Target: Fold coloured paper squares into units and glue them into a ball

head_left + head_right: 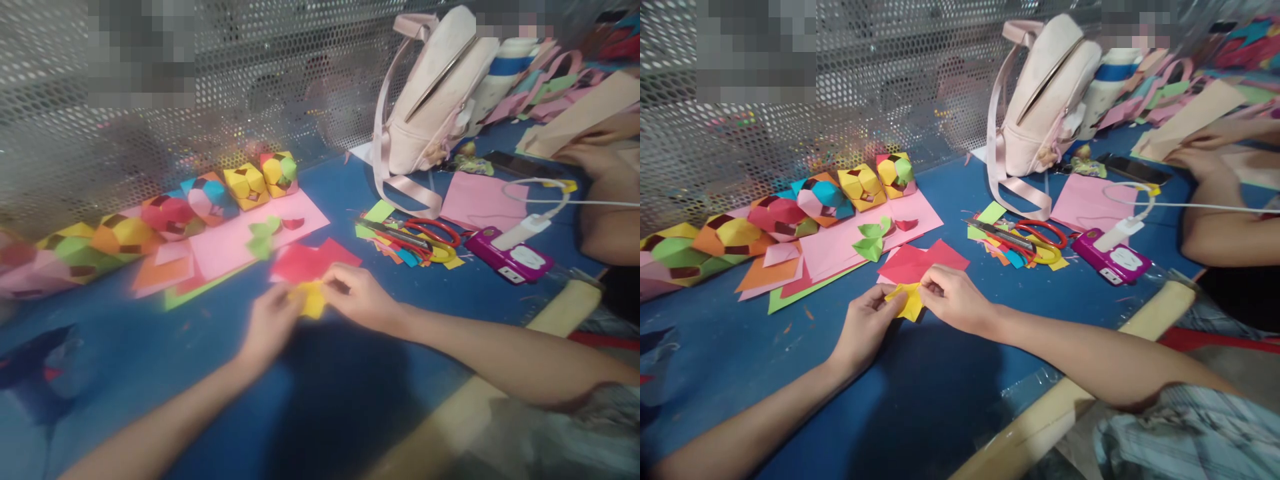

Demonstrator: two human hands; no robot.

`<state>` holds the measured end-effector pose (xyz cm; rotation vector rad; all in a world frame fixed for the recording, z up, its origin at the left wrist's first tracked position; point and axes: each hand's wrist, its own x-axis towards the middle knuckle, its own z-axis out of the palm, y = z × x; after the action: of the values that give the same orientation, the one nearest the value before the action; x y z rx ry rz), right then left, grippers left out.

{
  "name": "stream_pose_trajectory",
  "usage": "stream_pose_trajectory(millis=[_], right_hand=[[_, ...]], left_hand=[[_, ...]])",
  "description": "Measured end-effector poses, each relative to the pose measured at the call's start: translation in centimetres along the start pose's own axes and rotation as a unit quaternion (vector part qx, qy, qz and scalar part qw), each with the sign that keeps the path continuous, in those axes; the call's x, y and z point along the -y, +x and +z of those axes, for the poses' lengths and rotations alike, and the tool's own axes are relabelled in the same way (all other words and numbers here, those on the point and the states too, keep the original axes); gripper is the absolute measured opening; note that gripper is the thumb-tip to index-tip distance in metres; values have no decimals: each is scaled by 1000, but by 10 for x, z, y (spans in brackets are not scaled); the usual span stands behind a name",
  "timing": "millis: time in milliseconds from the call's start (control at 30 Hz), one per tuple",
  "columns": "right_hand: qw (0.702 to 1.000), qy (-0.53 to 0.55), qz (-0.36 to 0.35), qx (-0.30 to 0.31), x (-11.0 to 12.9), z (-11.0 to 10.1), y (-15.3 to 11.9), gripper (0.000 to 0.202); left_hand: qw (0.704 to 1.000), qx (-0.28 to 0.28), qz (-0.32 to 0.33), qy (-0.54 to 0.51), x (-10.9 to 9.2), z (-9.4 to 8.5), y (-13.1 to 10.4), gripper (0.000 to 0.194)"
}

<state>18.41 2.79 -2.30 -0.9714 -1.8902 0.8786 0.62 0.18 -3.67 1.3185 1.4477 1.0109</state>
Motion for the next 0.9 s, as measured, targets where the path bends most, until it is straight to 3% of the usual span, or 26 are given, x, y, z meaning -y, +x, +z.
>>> stream_pose_trajectory(millis=[300, 500, 633, 800, 900], right_hand=[[1000, -1, 3, 5, 0, 2, -1, 12], [1000, -6, -8, -17, 2, 4, -3, 19], [1000, 7, -27, 10, 3, 1, -1, 17], [999, -13, -44, -16, -1, -10, 5, 26], [997, -36, -56, -26, -1, -14, 8, 29]], left_hand=[[1000, 2, 6, 22, -6, 2, -3, 13], [999, 10, 24, 34, -12, 4, -5, 14], [999, 13, 39, 36, -10, 3, -4, 12], [996, 7, 80, 45, -17, 3, -8, 7], [990, 27, 131, 53, -27, 3, -19, 14]])
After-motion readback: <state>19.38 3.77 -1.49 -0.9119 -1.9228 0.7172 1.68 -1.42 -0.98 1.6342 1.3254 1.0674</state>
